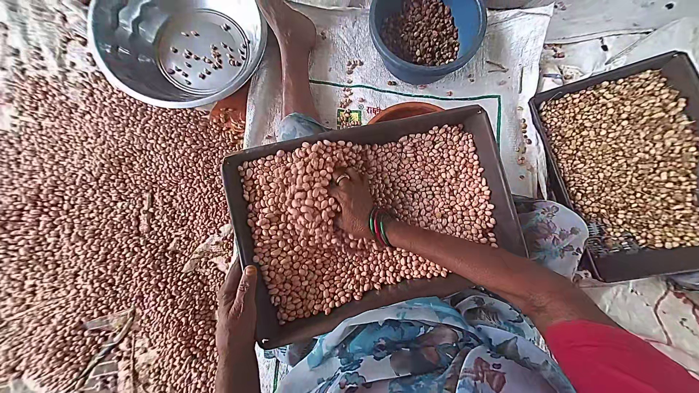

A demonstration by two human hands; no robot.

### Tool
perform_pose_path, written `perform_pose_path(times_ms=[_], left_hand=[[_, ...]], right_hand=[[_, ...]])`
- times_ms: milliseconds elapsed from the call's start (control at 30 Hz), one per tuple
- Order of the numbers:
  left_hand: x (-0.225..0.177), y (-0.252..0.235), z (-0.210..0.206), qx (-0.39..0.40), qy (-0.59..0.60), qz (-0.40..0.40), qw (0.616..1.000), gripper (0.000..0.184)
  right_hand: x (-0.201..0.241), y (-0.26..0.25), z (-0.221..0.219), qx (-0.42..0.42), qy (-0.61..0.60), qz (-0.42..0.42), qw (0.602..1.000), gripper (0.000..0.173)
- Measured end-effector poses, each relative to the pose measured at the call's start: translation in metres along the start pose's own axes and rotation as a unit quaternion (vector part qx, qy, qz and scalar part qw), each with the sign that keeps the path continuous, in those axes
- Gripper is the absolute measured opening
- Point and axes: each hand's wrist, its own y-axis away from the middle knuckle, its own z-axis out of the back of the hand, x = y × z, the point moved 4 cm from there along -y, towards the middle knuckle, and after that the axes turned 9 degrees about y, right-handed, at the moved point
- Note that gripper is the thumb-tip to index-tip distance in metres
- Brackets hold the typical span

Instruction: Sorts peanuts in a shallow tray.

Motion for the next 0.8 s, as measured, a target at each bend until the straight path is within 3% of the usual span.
perform_pose_path(times_ms=[67,167,233,300,367,467,533,633,700,733,800], left_hand=[[0.000,-0.001,0.000,0.005,0.000,-0.009,1.000,0.044],[0.003,0.000,-0.001,0.015,-0.006,-0.012,1.000,0.044],[0.002,-0.002,-0.001,0.016,-0.017,-0.009,1.000,0.043],[0.000,-0.003,-0.002,0.018,-0.018,-0.007,1.000,0.042],[-0.001,-0.004,-0.002,0.017,-0.012,0.008,1.000,0.043],[0.002,-0.008,0.000,0.029,0.010,0.027,0.999,0.063],[0.006,-0.014,0.000,0.032,0.039,0.038,0.998,0.073],[0.017,-0.026,-0.001,0.038,0.101,0.050,0.993,0.078],[0.018,-0.031,-0.003,0.020,0.122,0.041,0.991,0.067],[0.015,-0.030,-0.005,-0.002,0.118,0.039,0.992,0.061],[0.015,-0.034,-0.003,0.000,0.138,0.035,0.990,0.070]], right_hand=[[0.019,0.007,-0.017,0.018,0.007,0.080,0.997,0.032],[0.022,0.039,-0.019,0.117,-0.014,0.187,0.975,0.023],[0.004,0.065,-0.008,0.134,0.016,0.195,0.972,0.016],[-0.025,0.086,0.020,0.133,0.072,0.111,0.982,0.019],[-0.061,0.107,0.060,0.029,0.114,0.029,0.993,0.038],[-0.113,0.150,0.128,-0.128,0.138,-0.115,0.975,0.056],[-0.146,0.184,0.145,-0.142,0.103,-0.231,0.957,0.063],[-0.171,0.215,0.117,-0.114,-0.132,-0.353,0.919,0.050],[-0.171,0.217,0.097,-0.175,-0.275,-0.368,0.871,0.031],[-0.167,0.214,0.097,-0.199,-0.295,-0.364,0.861,0.029],[-0.146,0.206,0.117,-0.223,-0.278,-0.329,0.875,0.031]])
